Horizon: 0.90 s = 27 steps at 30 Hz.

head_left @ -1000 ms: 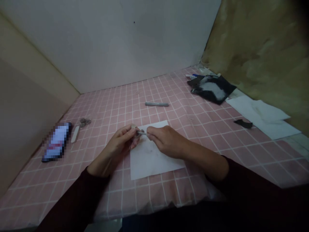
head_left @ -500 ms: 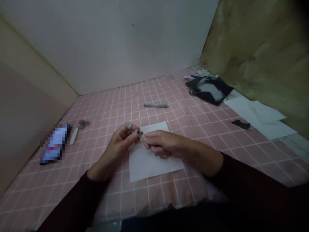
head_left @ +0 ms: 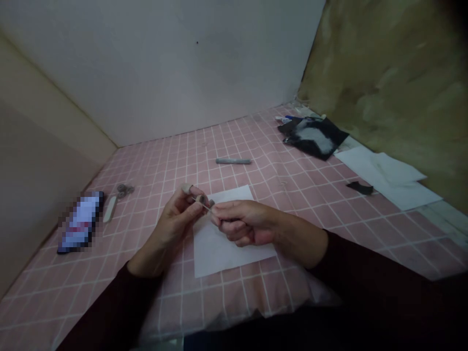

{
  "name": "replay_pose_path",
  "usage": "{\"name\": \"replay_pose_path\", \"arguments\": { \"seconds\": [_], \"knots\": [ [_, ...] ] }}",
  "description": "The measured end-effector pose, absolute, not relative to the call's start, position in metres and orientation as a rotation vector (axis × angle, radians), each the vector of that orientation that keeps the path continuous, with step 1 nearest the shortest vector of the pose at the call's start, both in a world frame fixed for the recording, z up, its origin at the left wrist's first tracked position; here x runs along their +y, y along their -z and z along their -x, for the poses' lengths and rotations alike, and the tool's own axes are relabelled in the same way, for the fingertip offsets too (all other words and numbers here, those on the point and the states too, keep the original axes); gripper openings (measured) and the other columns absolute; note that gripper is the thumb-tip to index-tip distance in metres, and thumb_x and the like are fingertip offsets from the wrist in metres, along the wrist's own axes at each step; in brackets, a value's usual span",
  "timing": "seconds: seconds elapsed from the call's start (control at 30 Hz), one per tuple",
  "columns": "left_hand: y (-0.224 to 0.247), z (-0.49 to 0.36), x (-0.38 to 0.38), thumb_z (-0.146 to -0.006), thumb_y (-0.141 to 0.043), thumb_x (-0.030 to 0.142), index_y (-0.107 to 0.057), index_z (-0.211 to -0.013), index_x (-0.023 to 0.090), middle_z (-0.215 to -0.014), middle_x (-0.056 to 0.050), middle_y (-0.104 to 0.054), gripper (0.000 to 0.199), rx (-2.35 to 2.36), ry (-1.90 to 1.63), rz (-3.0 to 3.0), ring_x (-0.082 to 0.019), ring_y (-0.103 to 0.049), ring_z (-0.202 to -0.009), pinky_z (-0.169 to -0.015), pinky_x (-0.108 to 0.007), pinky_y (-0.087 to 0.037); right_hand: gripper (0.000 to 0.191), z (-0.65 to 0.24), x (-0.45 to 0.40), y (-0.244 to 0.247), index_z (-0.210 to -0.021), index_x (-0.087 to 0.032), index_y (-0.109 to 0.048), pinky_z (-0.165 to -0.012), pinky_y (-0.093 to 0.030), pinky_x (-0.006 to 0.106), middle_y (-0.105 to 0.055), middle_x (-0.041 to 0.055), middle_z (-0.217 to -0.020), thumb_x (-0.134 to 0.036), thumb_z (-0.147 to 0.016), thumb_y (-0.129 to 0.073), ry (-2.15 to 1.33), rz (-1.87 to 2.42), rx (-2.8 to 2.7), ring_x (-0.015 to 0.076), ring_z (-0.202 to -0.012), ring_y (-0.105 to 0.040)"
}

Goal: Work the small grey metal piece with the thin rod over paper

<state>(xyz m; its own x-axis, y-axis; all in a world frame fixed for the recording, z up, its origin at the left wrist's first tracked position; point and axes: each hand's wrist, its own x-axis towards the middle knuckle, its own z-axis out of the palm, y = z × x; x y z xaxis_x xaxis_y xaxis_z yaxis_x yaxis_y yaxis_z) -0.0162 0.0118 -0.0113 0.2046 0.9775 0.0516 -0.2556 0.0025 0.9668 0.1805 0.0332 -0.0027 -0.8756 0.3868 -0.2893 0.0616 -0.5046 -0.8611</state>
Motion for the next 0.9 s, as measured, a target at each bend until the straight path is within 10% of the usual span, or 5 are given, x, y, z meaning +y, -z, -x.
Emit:
{"name": "replay_pose_path", "arguments": {
  "seconds": [0.1, 0.33, 0.67, 0.9],
  "knots": [
    [0.0113, 0.0158, 0.0110, -0.085, -0.076, 0.026, -0.066, -0.097, 0.018, -0.083, 0.000, -0.063, 0.018, 0.882, -1.160, -1.109, -0.009, -0.057, -0.070, -0.066, -0.018, -0.047, 0.021, -0.1826, 0.0344, 0.0038, -0.082, -0.022, -0.042, -0.043, -0.015, 0.020, -0.025, -0.0110, -0.049, -0.030, -0.099, -0.034, -2.409, 0.735, -1.486, 0.0079, -0.042, -0.013],
    [0.0140, 0.0175, 0.0150, -0.089, -0.069, 0.038, -0.067, -0.083, 0.013, -0.055, 0.003, -0.052, 0.026, 0.930, -1.026, -1.059, -0.004, -0.036, -0.044, -0.045, -0.016, -0.027, 0.016, -0.1814, 0.0275, 0.0055, -0.080, -0.019, -0.047, -0.064, -0.028, 0.028, -0.045, -0.0010, -0.070, -0.020, -0.095, -0.044, -0.985, 1.063, -2.263, 0.0120, -0.065, -0.039],
    [0.0089, 0.0125, 0.0077, -0.084, -0.076, 0.026, -0.062, -0.098, 0.021, -0.086, 0.001, -0.062, 0.021, 0.897, -1.201, -1.147, -0.010, -0.056, -0.075, -0.072, -0.021, -0.047, 0.021, -0.1802, 0.0323, 0.0011, -0.081, -0.022, -0.040, -0.041, -0.013, 0.019, -0.022, -0.0118, -0.050, -0.030, -0.100, -0.032, -2.537, 0.662, -1.326, 0.0079, -0.043, -0.009],
    [0.0130, 0.0143, 0.0113, -0.090, -0.069, 0.035, -0.067, -0.087, 0.014, -0.060, 0.004, -0.053, 0.022, 0.950, -1.082, -1.082, -0.005, -0.039, -0.049, -0.048, -0.016, -0.031, 0.020, -0.1803, 0.0284, 0.0030, -0.077, -0.019, -0.047, -0.057, -0.030, 0.024, -0.045, -0.0023, -0.065, -0.023, -0.096, -0.043, -1.348, 1.089, -2.126, 0.0104, -0.058, -0.038]
  ]
}}
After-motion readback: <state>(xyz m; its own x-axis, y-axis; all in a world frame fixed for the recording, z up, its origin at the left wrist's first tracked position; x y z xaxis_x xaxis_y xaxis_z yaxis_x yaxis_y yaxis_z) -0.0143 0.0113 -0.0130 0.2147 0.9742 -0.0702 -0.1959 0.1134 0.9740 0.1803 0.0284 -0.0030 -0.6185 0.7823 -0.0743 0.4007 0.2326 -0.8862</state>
